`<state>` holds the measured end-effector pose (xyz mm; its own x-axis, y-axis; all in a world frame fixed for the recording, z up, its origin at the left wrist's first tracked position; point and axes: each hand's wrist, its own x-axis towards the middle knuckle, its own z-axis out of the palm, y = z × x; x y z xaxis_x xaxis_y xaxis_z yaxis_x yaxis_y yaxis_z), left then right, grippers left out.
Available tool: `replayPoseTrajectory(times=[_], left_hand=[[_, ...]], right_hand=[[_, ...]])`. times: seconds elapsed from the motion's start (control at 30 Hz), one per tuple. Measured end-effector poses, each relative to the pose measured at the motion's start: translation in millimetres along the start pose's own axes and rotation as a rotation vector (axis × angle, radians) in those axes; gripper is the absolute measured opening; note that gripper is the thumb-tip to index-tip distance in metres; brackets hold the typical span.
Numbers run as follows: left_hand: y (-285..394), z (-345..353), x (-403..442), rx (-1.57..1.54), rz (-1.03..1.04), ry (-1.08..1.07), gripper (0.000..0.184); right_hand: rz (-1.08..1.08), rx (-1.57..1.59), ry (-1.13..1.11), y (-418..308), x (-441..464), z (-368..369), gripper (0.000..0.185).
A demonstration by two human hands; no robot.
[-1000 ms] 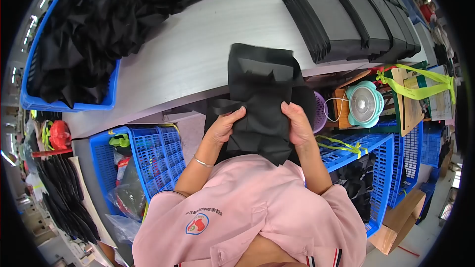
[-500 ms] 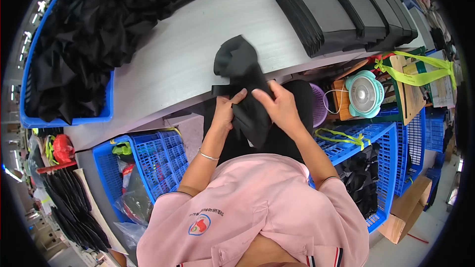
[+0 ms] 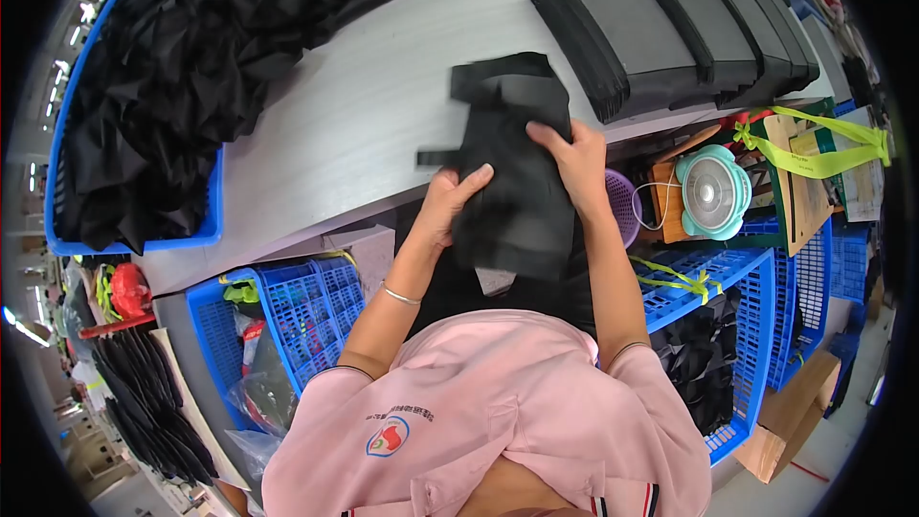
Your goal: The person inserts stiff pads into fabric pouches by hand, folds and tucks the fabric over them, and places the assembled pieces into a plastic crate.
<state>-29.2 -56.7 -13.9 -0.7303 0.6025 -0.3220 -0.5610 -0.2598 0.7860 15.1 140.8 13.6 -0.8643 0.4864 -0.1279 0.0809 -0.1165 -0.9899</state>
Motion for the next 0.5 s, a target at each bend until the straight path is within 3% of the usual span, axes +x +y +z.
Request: replayPoseTrajectory(times=[0.03, 0.1, 0.13, 0.27, 0.3, 0.33, 0.37, 0.43, 0.5], left_hand=[[0, 3, 5, -0.033, 0.035, -0.014, 0.041], [-2, 2, 15, 0.056, 0.107, 0.062, 0.039], [-6, -1, 19, 0.079, 0.142, 0.091, 0.039], [-4, 0, 21, 0.138, 0.139, 0.117, 0.043], [-3, 0, 18, 0.154, 0.113, 0.108, 0.044], [-4, -1, 15, 0.156, 0.078, 0.085, 0.044], [1, -3, 10, 0.323, 0.068, 0.123, 0.043], [15, -6, -2, 0.654, 0.054, 0.206, 0.040], [19, -8, -6, 0.547, 0.378, 0.413, 0.036]], right_hand=[[-0.018, -0.120, 0.086, 6, 10, -4, 0.029], [0.027, -0.017, 0.066, 19, 12, -6, 0.036], [-0.036, -0.213, 0.055, 29, 11, -10, 0.038], [0.304, 0.306, -0.021, 35, -19, -8, 0.040], [0.362, 0.073, -0.067, 46, -18, -24, 0.039], [0.271, 0.013, -0.020, 79, -12, -28, 0.040], [0.180, -0.049, 0.024, 105, -8, -32, 0.042], [0.195, 0.007, 0.006, 87, -9, -34, 0.045], [0.214, 0.040, -0.029, 81, -5, -41, 0.045]])
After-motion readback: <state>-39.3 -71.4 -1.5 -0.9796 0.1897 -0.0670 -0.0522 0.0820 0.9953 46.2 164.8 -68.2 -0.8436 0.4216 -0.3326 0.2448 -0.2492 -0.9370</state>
